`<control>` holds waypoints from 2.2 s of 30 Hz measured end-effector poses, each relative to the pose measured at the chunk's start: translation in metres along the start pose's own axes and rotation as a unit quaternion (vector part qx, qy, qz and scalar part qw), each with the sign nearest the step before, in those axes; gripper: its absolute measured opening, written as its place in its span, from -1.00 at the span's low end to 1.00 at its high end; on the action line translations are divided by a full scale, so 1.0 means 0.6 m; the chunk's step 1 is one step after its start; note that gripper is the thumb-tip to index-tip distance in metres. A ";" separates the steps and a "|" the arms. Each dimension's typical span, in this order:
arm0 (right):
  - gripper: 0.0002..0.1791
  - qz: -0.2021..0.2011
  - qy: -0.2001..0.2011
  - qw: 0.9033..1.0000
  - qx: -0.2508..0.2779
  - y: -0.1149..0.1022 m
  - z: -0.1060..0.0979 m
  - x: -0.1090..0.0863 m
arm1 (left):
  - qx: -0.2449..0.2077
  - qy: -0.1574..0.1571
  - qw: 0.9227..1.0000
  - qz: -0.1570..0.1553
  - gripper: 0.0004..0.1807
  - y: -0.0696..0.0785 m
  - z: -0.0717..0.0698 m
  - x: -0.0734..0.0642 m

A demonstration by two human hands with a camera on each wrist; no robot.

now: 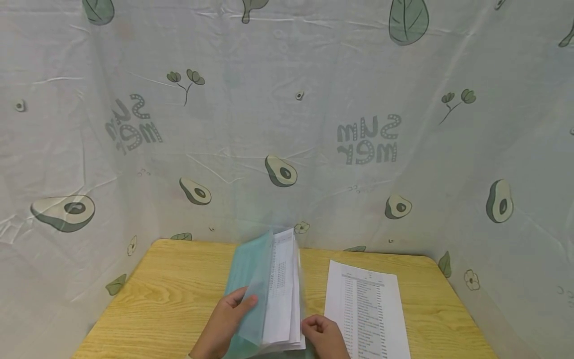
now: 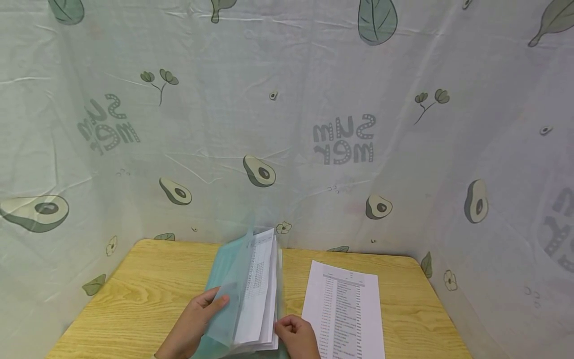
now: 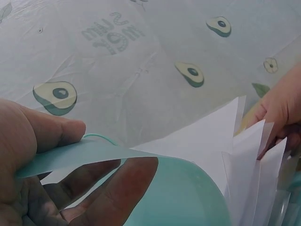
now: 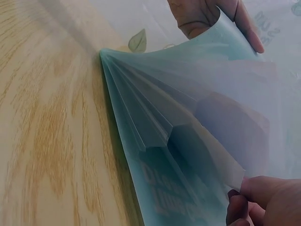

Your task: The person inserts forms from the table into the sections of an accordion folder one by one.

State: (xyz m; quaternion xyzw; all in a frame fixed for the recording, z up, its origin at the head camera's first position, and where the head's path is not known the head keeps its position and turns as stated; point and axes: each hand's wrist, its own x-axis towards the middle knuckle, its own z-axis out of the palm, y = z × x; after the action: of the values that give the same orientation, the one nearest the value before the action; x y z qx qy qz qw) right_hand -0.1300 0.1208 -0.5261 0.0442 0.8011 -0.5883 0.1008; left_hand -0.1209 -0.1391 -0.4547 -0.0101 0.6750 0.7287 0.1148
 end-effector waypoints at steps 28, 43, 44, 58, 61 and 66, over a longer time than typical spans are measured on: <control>-0.59 0.097 0.105 0.964 -0.224 0.042 -0.279 -0.001 | 0.003 0.004 1.000 -0.002 -0.35 0.004 -0.006 0.001; -0.19 0.214 0.126 0.920 -0.302 0.067 -0.312 0.004 | -0.002 -0.004 1.000 -0.011 -0.35 0.003 -0.008 0.004; -0.23 0.216 0.129 0.920 -0.302 0.065 -0.309 0.004 | -0.003 -0.003 1.000 -0.012 -0.34 0.003 -0.008 0.004; -0.58 0.207 0.127 0.928 -0.283 0.060 -0.296 -0.006 | -0.010 -0.010 1.000 -0.008 -0.33 0.002 -0.015 0.005; -0.60 0.198 0.120 0.929 -0.288 0.060 -0.296 -0.009 | -0.013 -0.017 1.000 -0.005 -0.34 0.001 -0.016 0.005; -0.60 0.192 0.116 0.928 -0.297 0.059 -0.296 -0.009 | -0.009 -0.020 1.000 -0.003 -0.34 0.001 -0.018 0.006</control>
State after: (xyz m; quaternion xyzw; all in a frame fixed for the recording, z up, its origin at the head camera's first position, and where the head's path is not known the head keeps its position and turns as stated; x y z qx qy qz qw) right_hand -0.1375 0.3011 -0.5071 0.2333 0.9213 -0.2838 0.1272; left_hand -0.1259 -0.1492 -0.4558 0.0010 0.6662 0.7343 0.1306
